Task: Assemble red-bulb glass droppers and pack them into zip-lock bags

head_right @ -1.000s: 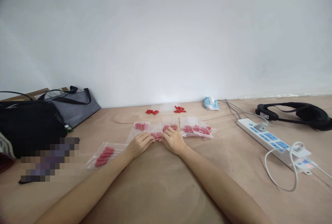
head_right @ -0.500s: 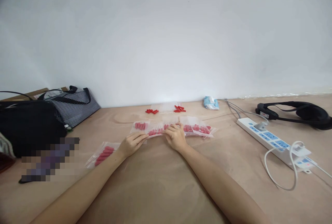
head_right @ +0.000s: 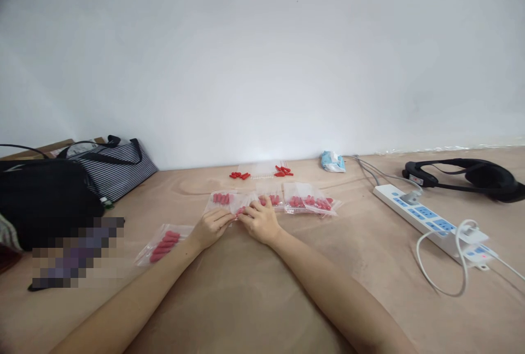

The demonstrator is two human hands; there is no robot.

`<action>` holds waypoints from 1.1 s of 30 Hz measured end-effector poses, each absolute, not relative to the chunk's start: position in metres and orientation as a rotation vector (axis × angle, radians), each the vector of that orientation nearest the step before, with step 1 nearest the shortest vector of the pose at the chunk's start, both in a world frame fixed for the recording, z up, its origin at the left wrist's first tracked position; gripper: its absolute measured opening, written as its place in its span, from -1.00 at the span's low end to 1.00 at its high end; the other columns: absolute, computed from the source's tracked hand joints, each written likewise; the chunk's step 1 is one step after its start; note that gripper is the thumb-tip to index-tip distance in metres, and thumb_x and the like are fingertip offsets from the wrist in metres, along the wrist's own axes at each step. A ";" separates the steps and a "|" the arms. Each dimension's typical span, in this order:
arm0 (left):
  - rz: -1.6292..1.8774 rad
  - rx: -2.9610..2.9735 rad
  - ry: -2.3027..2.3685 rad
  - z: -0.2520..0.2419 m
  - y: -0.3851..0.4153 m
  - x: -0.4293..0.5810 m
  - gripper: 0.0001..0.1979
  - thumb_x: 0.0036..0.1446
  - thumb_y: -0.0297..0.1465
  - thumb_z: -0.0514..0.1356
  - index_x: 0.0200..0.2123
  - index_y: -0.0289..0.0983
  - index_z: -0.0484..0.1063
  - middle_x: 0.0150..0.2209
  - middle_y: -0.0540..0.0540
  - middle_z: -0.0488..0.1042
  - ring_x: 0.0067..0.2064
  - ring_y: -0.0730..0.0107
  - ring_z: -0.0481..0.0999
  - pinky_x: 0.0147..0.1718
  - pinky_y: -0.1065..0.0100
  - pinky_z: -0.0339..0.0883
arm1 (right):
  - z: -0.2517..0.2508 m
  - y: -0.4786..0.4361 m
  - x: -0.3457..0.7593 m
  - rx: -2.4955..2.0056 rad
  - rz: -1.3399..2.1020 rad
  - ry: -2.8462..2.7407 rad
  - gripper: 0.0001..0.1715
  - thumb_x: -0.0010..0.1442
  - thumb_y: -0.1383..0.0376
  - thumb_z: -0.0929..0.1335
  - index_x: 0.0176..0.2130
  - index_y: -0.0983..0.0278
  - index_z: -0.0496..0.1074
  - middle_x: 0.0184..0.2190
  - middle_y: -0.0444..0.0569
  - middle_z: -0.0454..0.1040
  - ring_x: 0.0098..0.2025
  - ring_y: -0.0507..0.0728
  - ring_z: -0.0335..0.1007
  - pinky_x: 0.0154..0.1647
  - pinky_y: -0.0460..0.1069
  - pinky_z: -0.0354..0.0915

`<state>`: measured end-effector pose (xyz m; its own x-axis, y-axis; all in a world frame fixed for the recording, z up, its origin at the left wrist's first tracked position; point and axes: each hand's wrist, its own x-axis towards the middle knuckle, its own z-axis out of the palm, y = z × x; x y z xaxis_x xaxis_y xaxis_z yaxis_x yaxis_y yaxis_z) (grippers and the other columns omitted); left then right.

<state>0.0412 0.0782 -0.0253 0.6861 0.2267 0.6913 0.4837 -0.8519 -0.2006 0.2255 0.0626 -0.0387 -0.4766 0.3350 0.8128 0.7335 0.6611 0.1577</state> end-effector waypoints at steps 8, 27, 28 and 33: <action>-0.982 -2.564 -0.604 -0.024 0.073 0.045 -0.75 0.19 -0.49 -0.04 -0.45 -0.32 0.40 -0.51 -0.08 0.45 -0.46 0.40 0.40 -0.44 0.38 0.31 | -0.040 0.064 0.222 -0.860 -0.741 -2.179 -0.78 0.17 0.41 0.19 -0.42 0.29 0.37 -0.52 -0.10 0.37 -0.38 0.04 0.15 -0.13 0.09 -0.11; -1.130 -2.576 -0.802 -0.021 0.080 0.039 -0.88 0.12 -0.39 0.08 -0.32 -0.29 0.38 -0.36 -0.11 0.43 -0.30 0.36 0.43 -0.30 0.33 0.36 | -0.042 0.068 0.266 -1.114 -0.518 -2.110 -0.82 0.15 0.38 0.19 -0.43 0.30 0.32 -0.47 -0.07 0.40 -0.34 0.07 0.18 -0.13 0.06 -0.12; -1.130 -2.572 -0.798 -0.021 0.080 0.040 -0.87 0.12 -0.39 0.08 -0.30 -0.29 0.39 -0.34 -0.12 0.44 -0.29 0.35 0.43 -0.28 0.32 0.36 | -0.042 0.068 0.265 -1.125 -0.486 -2.105 -0.83 0.14 0.38 0.19 -0.43 0.29 0.31 -0.47 -0.07 0.40 -0.33 0.07 0.18 -0.13 0.06 -0.12; -1.126 -2.578 -0.728 -0.026 0.082 0.047 -0.83 0.16 -0.43 0.04 -0.36 -0.28 0.43 -0.43 -0.09 0.47 -0.38 0.38 0.44 -0.36 0.33 0.36 | -0.038 0.065 0.265 -1.128 -0.401 -2.115 -0.87 0.12 0.36 0.22 -0.44 0.28 0.30 -0.45 -0.09 0.40 -0.31 0.08 0.19 -0.11 0.07 -0.13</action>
